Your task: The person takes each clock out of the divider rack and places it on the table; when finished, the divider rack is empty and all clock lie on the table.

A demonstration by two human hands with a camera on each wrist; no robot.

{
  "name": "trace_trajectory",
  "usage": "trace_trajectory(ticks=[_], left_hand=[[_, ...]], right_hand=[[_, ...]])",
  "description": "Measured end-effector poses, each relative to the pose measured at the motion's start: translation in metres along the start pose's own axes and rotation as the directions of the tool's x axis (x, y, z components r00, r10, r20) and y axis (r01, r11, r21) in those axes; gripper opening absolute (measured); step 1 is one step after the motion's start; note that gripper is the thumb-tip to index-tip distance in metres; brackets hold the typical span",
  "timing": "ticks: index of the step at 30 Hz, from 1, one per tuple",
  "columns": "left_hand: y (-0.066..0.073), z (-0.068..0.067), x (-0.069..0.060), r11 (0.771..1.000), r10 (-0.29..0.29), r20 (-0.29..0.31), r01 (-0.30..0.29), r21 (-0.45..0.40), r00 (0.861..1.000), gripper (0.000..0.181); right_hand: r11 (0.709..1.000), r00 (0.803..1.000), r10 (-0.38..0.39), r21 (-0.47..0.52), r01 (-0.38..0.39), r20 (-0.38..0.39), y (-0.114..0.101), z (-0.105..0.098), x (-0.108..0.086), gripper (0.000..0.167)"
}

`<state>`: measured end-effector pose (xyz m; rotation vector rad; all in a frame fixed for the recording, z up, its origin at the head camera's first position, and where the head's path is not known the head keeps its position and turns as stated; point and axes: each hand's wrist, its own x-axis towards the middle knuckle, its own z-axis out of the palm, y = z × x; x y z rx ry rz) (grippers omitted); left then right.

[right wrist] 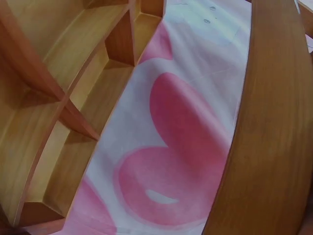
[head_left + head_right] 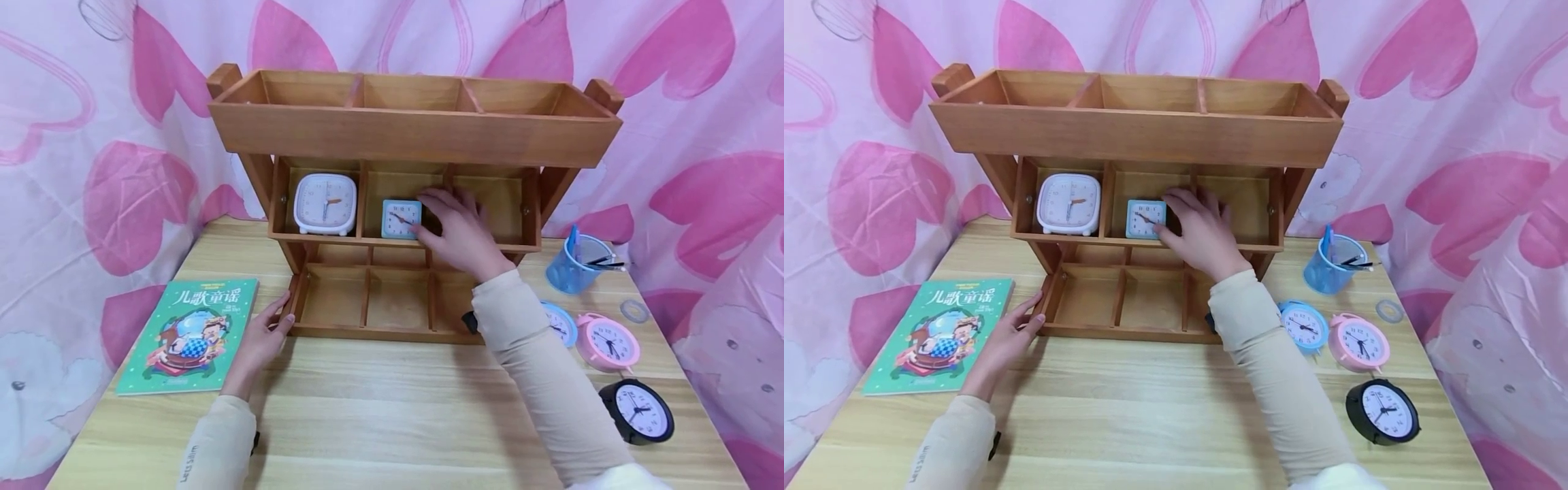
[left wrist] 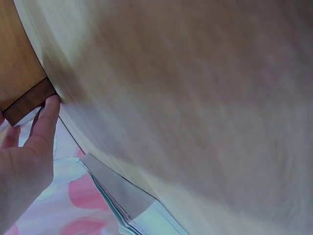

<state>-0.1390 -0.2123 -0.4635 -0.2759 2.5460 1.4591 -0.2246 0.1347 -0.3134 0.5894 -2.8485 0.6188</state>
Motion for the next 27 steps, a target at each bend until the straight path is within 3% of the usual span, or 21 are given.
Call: trace_trajectory(ticks=[5, 14, 21, 27], left_hand=[[0.0009, -0.0014, -0.0007, 1.000, -0.003, -0.001, 0.003, -0.001, 1.000, 0.055], [0.0007, -0.0005, -0.0013, 1.000, 0.026, -0.019, -0.026, 0.012, 0.999, 0.055], [0.0018, -0.0011, -0.0025, 0.999, 0.028, -0.013, -0.028, 0.016, 1.000, 0.055], [0.0017, -0.0022, -0.0021, 1.000, 0.018, -0.008, -0.018, 0.020, 1.000, 0.055]], right_hand=[[0.999, 1.000, 0.028, -0.027, -0.028, 0.002, -0.0026, 0.0019, 0.0045, 0.055], [0.998, 0.999, 0.010, 0.064, -0.008, -0.041, 0.0007, 0.0007, 0.0049, 0.052], [0.978, 0.997, -0.034, 0.201, 0.047, -0.066, 0.0035, -0.0004, 0.0061, 0.040], [0.950, 0.996, -0.011, 0.310, 0.038, -0.089, 0.0033, -0.0004, 0.0071, 0.038]])
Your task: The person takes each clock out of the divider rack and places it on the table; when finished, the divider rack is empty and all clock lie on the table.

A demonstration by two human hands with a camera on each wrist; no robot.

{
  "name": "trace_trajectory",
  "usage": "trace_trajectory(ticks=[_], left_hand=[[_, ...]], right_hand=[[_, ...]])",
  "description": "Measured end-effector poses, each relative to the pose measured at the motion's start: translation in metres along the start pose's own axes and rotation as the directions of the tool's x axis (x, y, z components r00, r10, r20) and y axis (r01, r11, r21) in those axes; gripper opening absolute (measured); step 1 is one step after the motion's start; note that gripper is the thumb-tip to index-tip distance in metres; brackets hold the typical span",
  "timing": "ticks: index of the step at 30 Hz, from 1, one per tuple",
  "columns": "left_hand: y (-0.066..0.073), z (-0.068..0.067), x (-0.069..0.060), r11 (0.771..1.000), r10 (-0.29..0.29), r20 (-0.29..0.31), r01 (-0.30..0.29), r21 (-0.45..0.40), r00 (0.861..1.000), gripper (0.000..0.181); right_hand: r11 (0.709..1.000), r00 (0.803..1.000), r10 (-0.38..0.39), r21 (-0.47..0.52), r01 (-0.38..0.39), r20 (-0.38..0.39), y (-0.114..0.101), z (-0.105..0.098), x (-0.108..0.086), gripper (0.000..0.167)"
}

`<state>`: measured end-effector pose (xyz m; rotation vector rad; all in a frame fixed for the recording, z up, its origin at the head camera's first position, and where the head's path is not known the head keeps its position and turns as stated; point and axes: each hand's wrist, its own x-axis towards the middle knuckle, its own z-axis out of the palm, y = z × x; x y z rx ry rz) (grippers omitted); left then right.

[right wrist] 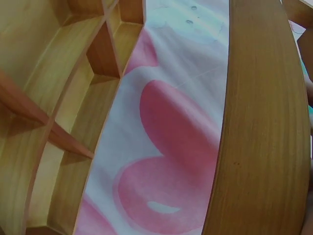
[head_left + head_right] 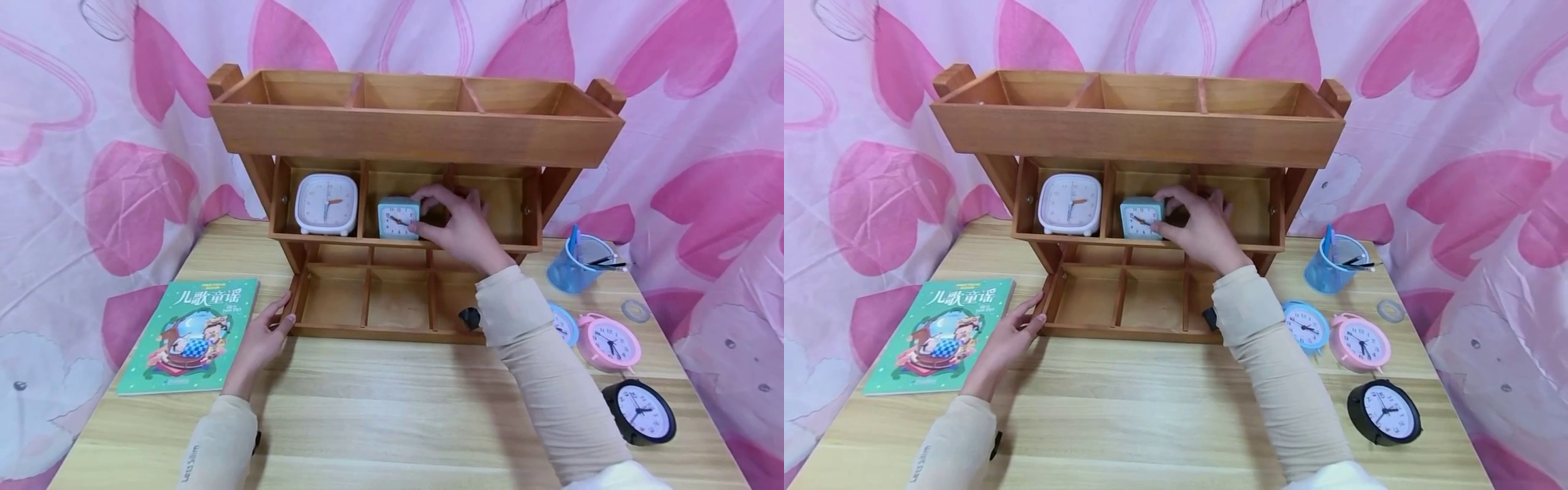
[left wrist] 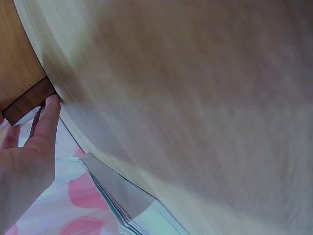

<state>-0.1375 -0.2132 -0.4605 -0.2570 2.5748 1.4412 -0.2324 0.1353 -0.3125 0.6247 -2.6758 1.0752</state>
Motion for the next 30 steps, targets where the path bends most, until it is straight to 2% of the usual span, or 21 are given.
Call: trace_trajectory(ticks=[6, 11, 14, 17, 21, 23, 27, 29, 30], left_hand=[[0.000, 0.003, 0.001, 1.000, -0.005, 0.002, 0.005, 0.001, 1.000, 0.054], [0.001, 0.004, 0.002, 1.000, -0.013, 0.011, 0.013, 0.005, 1.000, 0.055], [0.002, 0.004, 0.002, 1.000, -0.003, 0.005, 0.003, 0.003, 1.000, 0.055], [0.002, 0.003, 0.002, 1.000, 0.010, 0.000, -0.010, 0.001, 1.000, 0.055], [0.002, 0.004, 0.002, 1.000, 0.006, 0.014, -0.006, 0.003, 1.000, 0.055], [0.001, 0.004, 0.001, 1.000, 0.002, 0.017, -0.002, 0.009, 1.000, 0.055], [0.001, 0.004, 0.000, 0.999, -0.014, 0.009, 0.014, 0.030, 1.000, 0.055], [0.001, 0.003, -0.001, 0.999, -0.020, 0.003, 0.020, 0.045, 1.000, 0.055], [0.001, 0.003, -0.002, 0.999, -0.027, 0.002, 0.027, 0.045, 1.000, 0.055]], right_hand=[[0.989, 0.998, 0.012, 0.145, -0.003, -0.061, 0.003, -0.006, -0.004, 0.037], [0.959, 0.993, 0.028, 0.285, 0.005, -0.111, 0.003, -0.027, -0.016, 0.040], [0.953, 0.987, 0.055, 0.301, -0.007, -0.151, -0.005, -0.045, -0.033, 0.041], [0.956, 0.975, 0.067, 0.295, -0.002, -0.212, -0.009, -0.061, -0.058, 0.042], [0.935, 0.950, 0.108, 0.354, 0.003, -0.292, 0.001, -0.080, -0.100, 0.044], [0.931, 0.938, 0.170, 0.362, -0.052, -0.301, 0.012, -0.088, -0.124, 0.046], [0.932, 0.897, 0.340, 0.229, -0.280, -0.285, 0.039, -0.099, -0.173, 0.046], [0.915, 0.876, 0.402, 0.158, -0.372, -0.266, 0.054, -0.100, -0.196, 0.046], [0.905, 0.872, 0.423, 0.168, -0.392, -0.247, 0.062, -0.100, -0.207, 0.047]])
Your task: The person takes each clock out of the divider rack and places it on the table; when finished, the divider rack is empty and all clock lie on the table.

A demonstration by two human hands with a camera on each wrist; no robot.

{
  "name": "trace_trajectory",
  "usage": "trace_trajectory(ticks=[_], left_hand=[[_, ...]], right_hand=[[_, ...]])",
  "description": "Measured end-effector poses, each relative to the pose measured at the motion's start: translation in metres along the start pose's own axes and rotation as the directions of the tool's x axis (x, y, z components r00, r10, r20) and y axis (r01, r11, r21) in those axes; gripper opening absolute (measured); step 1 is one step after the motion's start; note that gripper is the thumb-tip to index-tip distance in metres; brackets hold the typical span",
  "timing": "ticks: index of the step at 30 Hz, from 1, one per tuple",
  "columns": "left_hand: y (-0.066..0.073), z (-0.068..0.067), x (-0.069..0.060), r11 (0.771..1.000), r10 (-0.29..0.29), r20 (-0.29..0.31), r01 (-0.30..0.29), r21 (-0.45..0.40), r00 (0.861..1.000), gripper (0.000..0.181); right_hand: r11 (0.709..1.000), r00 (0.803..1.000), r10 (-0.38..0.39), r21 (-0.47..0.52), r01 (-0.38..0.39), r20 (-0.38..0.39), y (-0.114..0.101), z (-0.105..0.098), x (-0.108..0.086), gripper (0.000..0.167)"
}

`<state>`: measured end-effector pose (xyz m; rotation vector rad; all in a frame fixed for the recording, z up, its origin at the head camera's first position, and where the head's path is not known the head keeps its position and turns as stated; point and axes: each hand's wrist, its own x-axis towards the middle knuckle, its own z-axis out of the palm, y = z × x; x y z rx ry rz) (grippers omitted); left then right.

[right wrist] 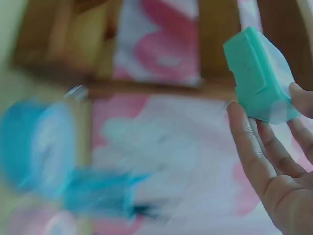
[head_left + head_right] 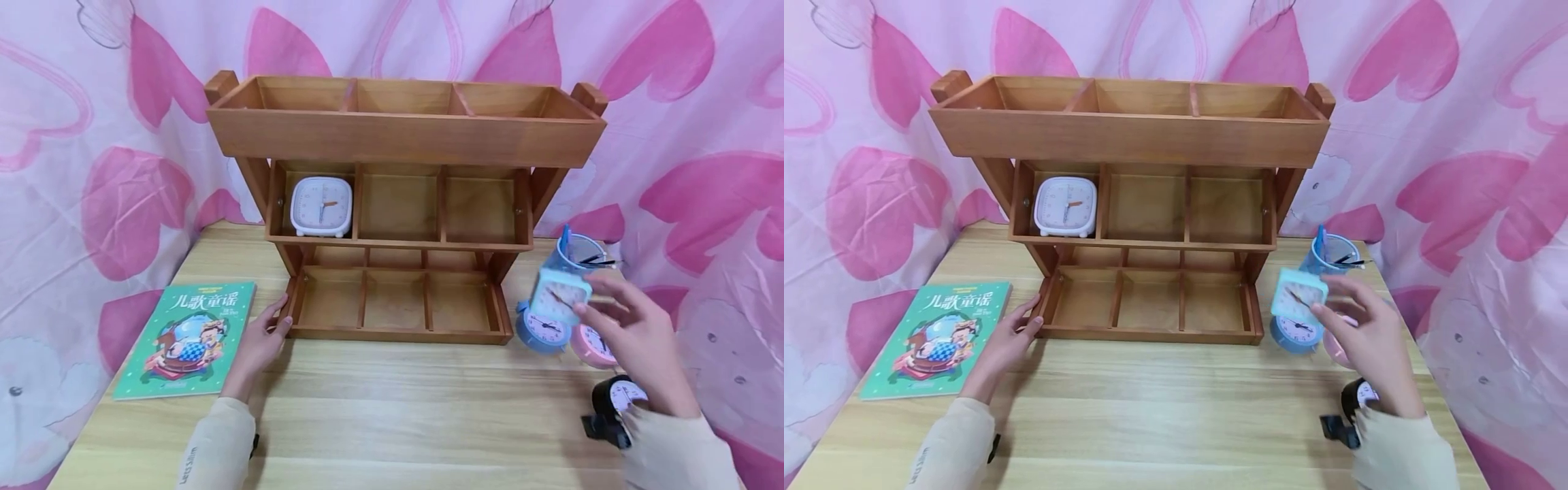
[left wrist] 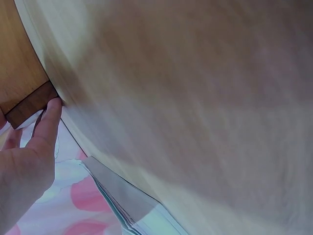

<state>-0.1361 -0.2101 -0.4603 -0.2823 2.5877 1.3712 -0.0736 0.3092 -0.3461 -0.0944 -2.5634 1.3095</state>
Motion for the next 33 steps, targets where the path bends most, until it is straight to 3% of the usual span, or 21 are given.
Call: trace_trajectory(ticks=[5, 8, 12, 15, 20, 29, 33], left_hand=[[0.001, -0.001, -0.002, 1.000, -0.014, 0.001, 0.014, 0.002, 1.000, 0.055], [0.001, -0.002, -0.003, 1.000, -0.029, 0.009, 0.029, 0.001, 1.000, 0.055], [0.000, -0.003, -0.004, 0.999, -0.035, 0.016, 0.035, -0.001, 0.999, 0.055], [0.000, -0.002, -0.003, 1.000, -0.026, 0.013, 0.026, 0.002, 1.000, 0.055], [0.000, 0.000, -0.002, 1.000, -0.024, 0.014, 0.024, -0.003, 1.000, 0.055], [0.002, 0.001, -0.002, 0.999, -0.034, 0.023, 0.034, -0.009, 0.999, 0.055], [0.003, 0.000, -0.003, 1.000, -0.018, 0.023, 0.017, 0.007, 1.000, 0.055]], right_hand=[[0.998, 0.996, 0.048, -0.054, -0.044, 0.076, 0.048, -0.005, -0.030, 0.046], [0.985, 0.989, 0.078, -0.166, -0.056, 0.128, 0.064, 0.000, -0.042, 0.043], [0.966, 0.959, 0.158, -0.240, -0.100, 0.235, 0.074, 0.010, -0.050, 0.045], [0.963, 0.936, 0.195, -0.236, -0.127, 0.292, 0.078, 0.015, -0.051, 0.045], [0.961, 0.933, 0.195, -0.249, -0.121, 0.301, 0.085, 0.021, -0.049, 0.038], [0.910, 0.929, 0.246, -0.395, -0.123, 0.277, 0.095, 0.021, -0.049, 0.030], [0.902, 0.918, 0.285, -0.400, -0.161, 0.274, 0.097, 0.023, -0.050, 0.026]])
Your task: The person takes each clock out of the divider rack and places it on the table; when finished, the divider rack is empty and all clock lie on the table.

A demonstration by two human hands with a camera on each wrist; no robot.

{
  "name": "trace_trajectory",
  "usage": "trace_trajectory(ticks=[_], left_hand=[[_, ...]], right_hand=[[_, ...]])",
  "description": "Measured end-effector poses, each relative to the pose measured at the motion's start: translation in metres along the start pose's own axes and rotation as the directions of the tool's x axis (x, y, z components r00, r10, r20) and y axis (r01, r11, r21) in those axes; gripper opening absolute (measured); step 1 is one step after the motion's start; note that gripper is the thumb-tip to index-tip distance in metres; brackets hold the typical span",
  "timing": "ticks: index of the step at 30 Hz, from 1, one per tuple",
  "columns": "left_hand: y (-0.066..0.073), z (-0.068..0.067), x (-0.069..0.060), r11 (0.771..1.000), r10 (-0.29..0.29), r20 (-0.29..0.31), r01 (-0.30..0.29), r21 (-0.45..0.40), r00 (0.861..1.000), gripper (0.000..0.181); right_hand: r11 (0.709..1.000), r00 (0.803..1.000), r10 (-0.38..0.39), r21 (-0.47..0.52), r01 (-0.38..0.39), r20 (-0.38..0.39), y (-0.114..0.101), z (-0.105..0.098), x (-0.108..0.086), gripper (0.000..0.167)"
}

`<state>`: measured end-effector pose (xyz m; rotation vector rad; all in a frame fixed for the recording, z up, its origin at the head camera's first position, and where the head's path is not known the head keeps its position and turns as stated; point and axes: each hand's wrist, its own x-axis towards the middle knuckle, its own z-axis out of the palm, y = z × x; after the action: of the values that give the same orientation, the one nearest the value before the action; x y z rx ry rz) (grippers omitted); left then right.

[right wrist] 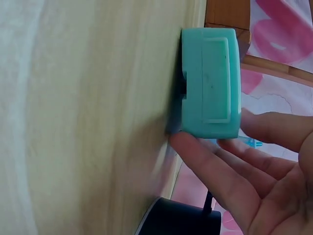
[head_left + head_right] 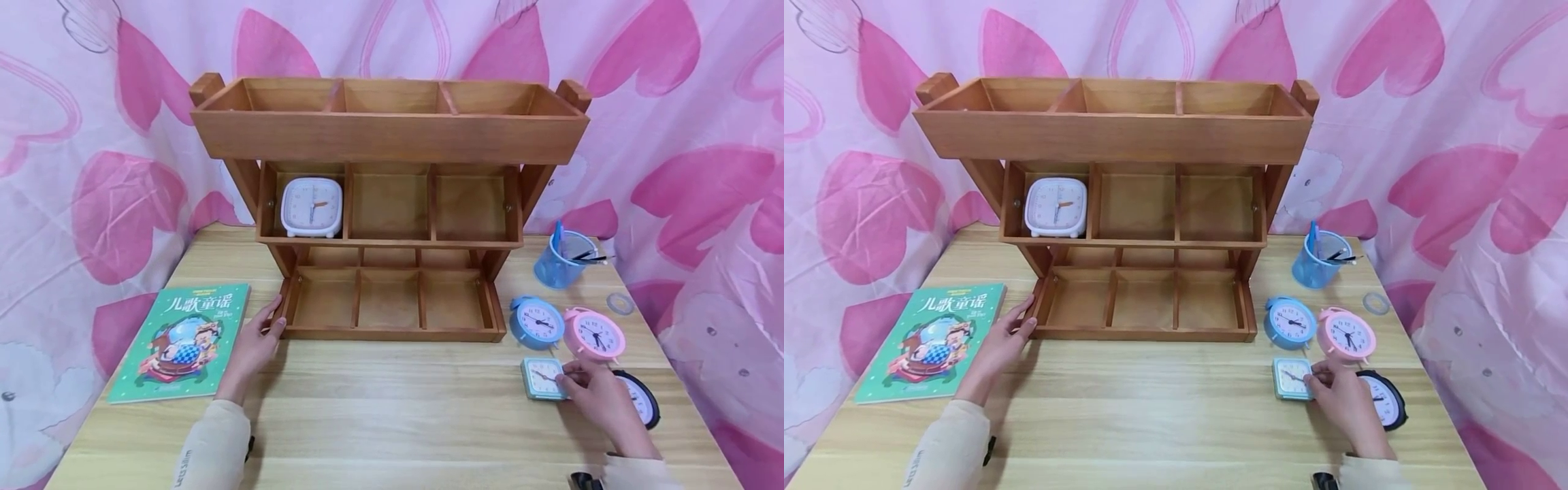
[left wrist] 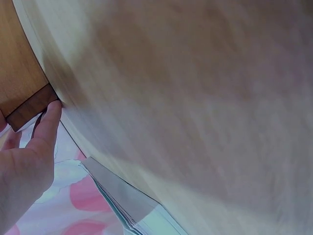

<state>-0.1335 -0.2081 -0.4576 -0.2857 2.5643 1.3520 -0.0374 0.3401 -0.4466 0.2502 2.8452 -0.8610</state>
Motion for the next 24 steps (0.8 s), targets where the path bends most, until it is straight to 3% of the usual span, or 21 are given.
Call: trace_trajectory(ticks=[4, 8, 11, 13, 15, 18, 24], left_hand=[[-0.001, 0.000, 0.000, 1.000, 0.006, 0.003, -0.006, 0.004, 1.000, 0.055], [-0.002, 0.000, 0.001, 1.000, 0.003, 0.009, -0.003, -0.002, 1.000, 0.055], [-0.002, -0.001, 0.002, 1.000, 0.006, 0.004, -0.006, -0.003, 1.000, 0.055], [-0.002, -0.001, 0.002, 1.000, 0.004, -0.002, -0.004, -0.002, 1.000, 0.055], [-0.003, -0.002, 0.002, 1.000, 0.003, -0.010, -0.003, -0.001, 1.000, 0.055], [-0.004, -0.002, 0.002, 1.000, 0.006, -0.014, -0.006, 0.001, 1.000, 0.055], [-0.004, -0.001, 0.003, 1.000, 0.011, -0.010, -0.011, 0.009, 1.000, 0.055]], right_hand=[[1.000, 1.000, -0.004, 0.008, 0.004, 0.016, -0.001, -0.001, -0.002, 0.028], [0.999, 0.998, -0.040, -0.015, 0.040, -0.038, -0.009, -0.007, -0.007, 0.035], [0.997, 0.989, -0.079, -0.011, 0.078, -0.126, -0.029, -0.016, -0.009, 0.038], [0.989, 0.970, -0.143, 0.011, 0.148, -0.196, -0.053, -0.020, -0.008, 0.036], [0.966, 0.937, -0.230, 0.051, 0.252, -0.264, -0.080, -0.023, -0.004, 0.031], [0.902, 0.867, -0.379, 0.080, 0.424, -0.322, -0.126, -0.024, 0.006, 0.028], [0.716, 0.701, -0.628, 0.103, 0.691, -0.339, -0.218, -0.014, 0.041, 0.031]])
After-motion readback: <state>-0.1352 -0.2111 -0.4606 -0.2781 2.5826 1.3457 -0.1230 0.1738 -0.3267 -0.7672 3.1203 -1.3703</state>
